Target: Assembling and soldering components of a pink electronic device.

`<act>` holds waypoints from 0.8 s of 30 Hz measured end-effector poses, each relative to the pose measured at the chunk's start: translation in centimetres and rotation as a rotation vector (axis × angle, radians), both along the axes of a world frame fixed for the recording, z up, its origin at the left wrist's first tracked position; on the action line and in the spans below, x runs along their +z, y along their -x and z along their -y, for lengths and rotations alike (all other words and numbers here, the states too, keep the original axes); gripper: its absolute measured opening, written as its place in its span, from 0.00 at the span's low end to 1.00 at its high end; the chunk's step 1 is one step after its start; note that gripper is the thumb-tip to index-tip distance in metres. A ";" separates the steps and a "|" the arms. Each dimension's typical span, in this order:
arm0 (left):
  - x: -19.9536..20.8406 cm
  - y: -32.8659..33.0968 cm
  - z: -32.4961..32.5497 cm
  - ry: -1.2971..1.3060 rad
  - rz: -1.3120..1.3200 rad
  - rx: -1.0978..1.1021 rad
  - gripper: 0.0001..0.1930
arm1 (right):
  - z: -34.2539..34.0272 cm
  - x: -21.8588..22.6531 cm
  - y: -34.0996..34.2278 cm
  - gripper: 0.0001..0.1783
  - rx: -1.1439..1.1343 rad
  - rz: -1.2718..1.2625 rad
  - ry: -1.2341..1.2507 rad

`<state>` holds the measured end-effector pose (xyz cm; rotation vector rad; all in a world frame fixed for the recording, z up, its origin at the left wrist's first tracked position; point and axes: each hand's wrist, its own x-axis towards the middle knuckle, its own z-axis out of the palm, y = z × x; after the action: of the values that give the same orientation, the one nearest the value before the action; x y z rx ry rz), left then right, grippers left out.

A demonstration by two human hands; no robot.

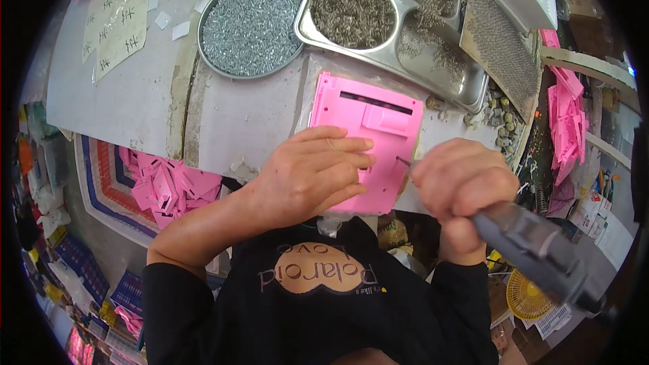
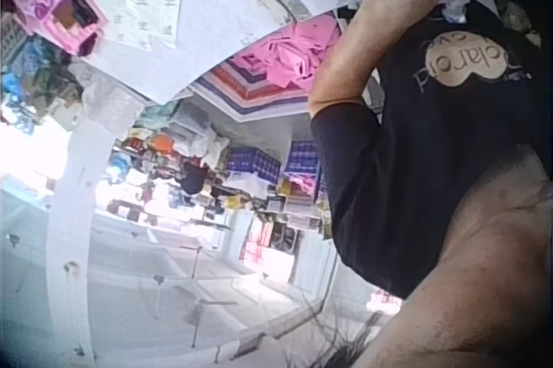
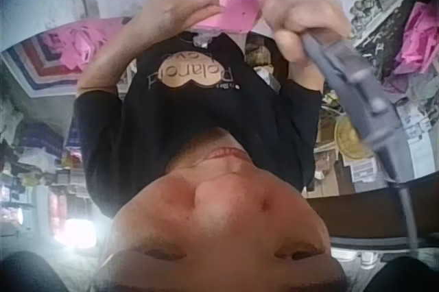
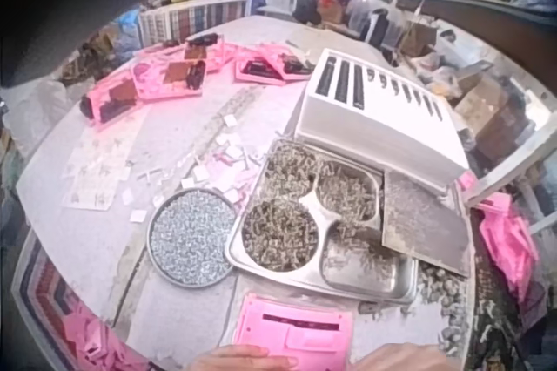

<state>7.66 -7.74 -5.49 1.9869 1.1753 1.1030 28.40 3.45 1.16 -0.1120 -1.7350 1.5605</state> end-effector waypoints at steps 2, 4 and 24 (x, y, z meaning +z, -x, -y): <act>0.0 0.1 -0.2 -0.010 -0.007 0.009 0.09 | -1.0 0.7 -0.2 0.13 -0.044 -0.080 0.044; 0.3 0.0 -0.6 -0.017 -0.017 0.008 0.09 | -2.2 1.1 -0.1 0.14 -0.127 -0.139 0.092; -0.1 -0.2 -0.3 -0.007 -0.017 0.019 0.07 | -3.3 -0.4 2.3 0.15 -0.227 0.022 0.167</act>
<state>7.84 -7.49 -5.54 1.9978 1.2032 1.1040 26.12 6.77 0.77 -0.3974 -1.5471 1.5363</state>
